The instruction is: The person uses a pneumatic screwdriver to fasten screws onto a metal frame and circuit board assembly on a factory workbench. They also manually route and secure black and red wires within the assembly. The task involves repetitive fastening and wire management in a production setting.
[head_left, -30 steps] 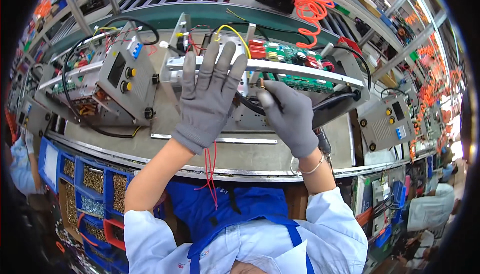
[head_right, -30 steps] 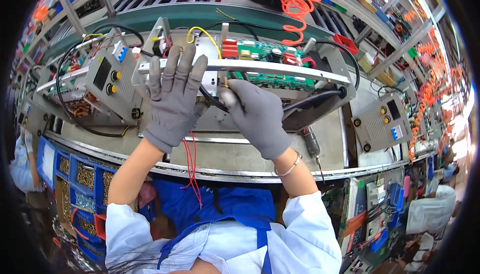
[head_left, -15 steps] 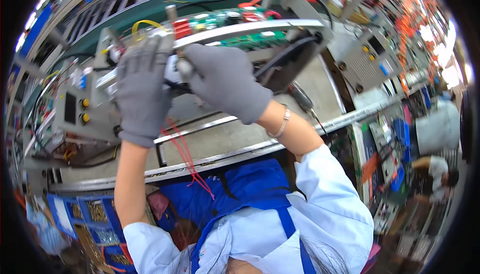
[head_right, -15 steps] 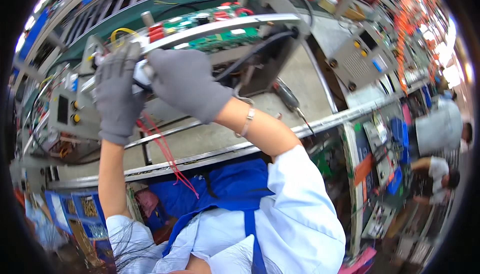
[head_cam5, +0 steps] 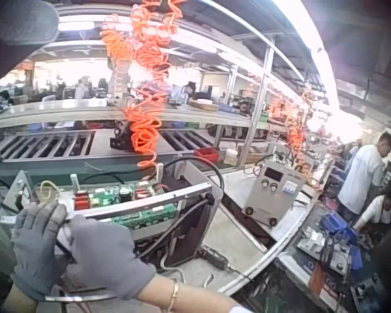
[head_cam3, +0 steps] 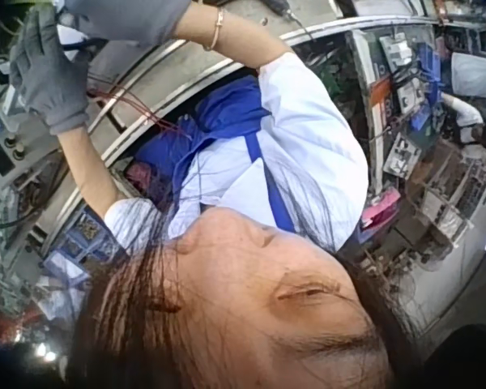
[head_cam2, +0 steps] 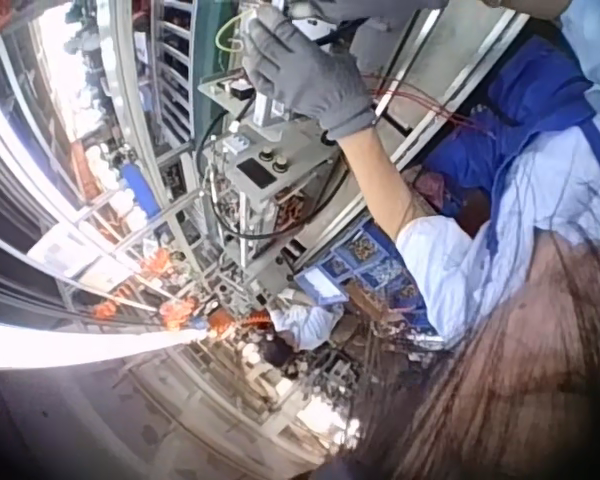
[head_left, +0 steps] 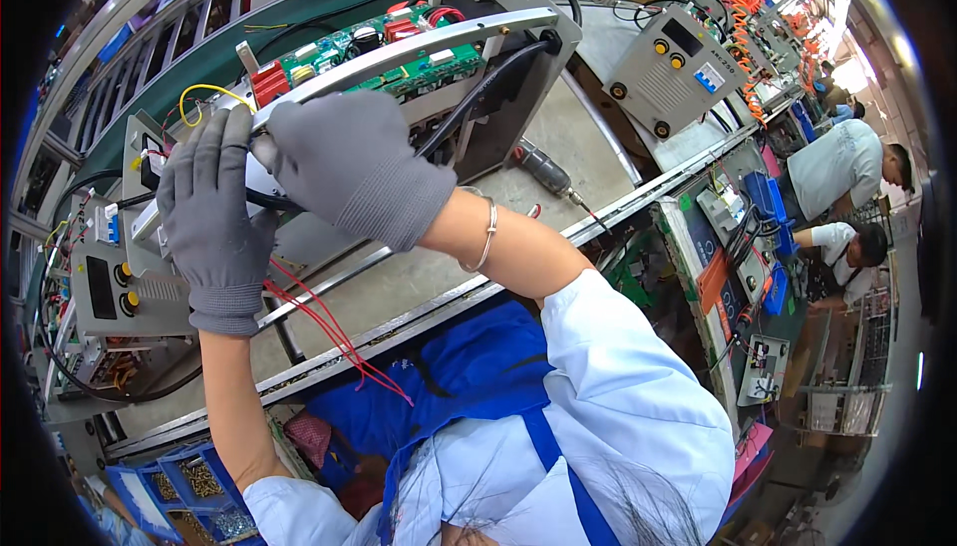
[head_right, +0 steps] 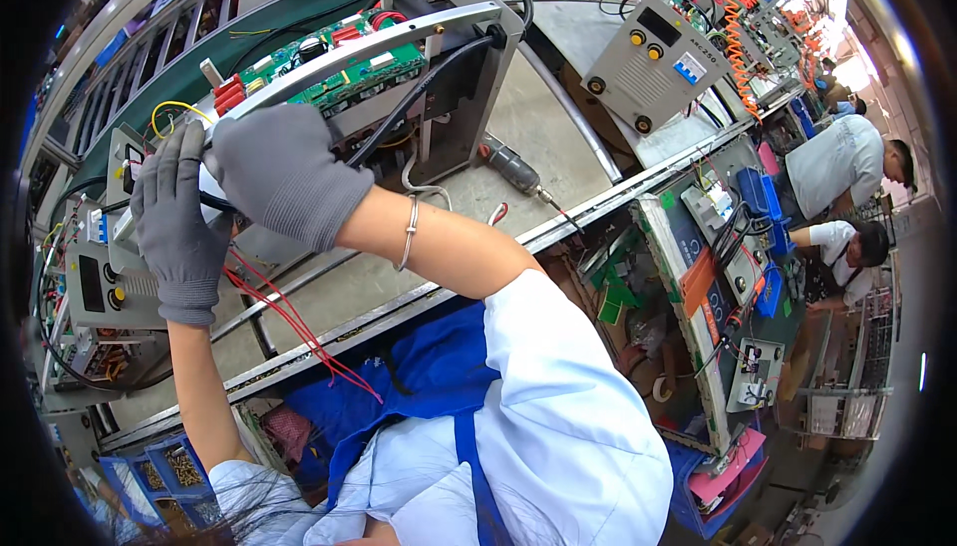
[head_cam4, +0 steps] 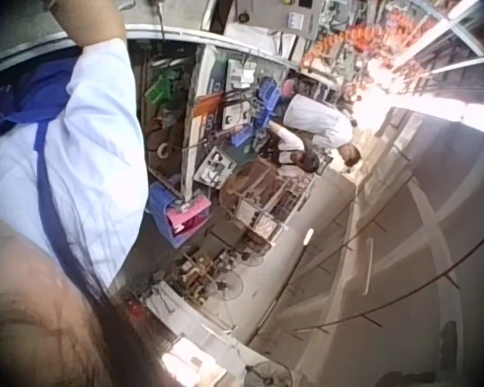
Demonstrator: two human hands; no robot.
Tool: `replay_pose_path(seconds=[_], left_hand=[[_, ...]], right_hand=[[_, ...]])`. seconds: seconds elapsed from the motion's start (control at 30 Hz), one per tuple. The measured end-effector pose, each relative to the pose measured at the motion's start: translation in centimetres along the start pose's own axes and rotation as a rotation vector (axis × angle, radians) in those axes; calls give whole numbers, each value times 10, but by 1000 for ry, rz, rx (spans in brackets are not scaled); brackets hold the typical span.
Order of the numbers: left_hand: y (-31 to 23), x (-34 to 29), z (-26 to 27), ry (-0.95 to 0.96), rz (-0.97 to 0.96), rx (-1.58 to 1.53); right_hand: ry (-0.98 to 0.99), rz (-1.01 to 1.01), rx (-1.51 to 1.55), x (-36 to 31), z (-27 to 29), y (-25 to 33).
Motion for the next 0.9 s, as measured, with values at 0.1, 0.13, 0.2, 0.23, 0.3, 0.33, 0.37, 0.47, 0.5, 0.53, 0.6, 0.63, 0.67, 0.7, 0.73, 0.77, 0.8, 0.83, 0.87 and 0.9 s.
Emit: replay_pose_path(seconds=[0.1,0.13,0.2,0.23,0.3,0.33,0.37,0.47,0.5,0.53,0.6,0.63,0.67,0.7,0.73,0.77,0.8,0.83,0.87,0.9], left_hand=[[-3,1,1,-38,-27,-20],[-3,1,1,-20,-19,-6],[-4,3,0,11,-11,25],[-7,5,1,-21,-12,17],[-9,4,5,-79,-6,11],[-9,3,4,-41,-21,-8],[-6,2,11,12,4,25],[-11,7,33,77,19,34],[-13,5,38,-12,1,6],[-15,0,45,-93,-20,-20],[-26,-5,49,-225,-88,-129],[-35,-11,51,-221,-139,-133],[-45,-20,52,-216,-183,-137],[-53,-30,53,-204,-215,-131],[-62,-38,55,-204,-254,-128],[-71,-41,60,-185,-319,-147],[-73,-60,56,-151,-322,-147],[-79,-67,64,-162,-219,-156],[-80,-80,63,-110,-211,-190],[-79,-96,63,-78,-254,-157]], right_hand=[[-5,-23,-14,6,2,-7],[-29,-24,-17,6,2,-9],[-21,-12,-15,4,8,-8],[-21,-8,-13,2,12,-8],[-129,177,135,-19,27,-14],[-179,266,207,-35,37,-22],[-330,435,206,-54,56,-28],[-503,264,67,-119,102,-100],[-548,81,98,-143,104,-140],[-522,-68,-2,-166,100,-181],[-393,-342,-241,-212,79,-251],[-281,-449,-358,-231,60,-273],[-163,-546,-479,-240,48,-288],[-82,-612,-374,-235,43,-293],[3,-672,-274,-226,42,-293],[95,-726,-177,-218,38,-297],[57,-643,-101,-216,35,-315],[40,-692,-32,-211,34,-325],[52,-648,162,-212,33,-351],[86,-529,310,-203,36,-360]])
Point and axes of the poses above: each hand's wrist, its own x-axis towards the middle knuckle, its own z-axis out of the back of the hand, y = z × x, the point moved 4 cm from there along x, towards the middle knuckle, and after that the axes turned 11 degrees about x, right-handed, at the moved point
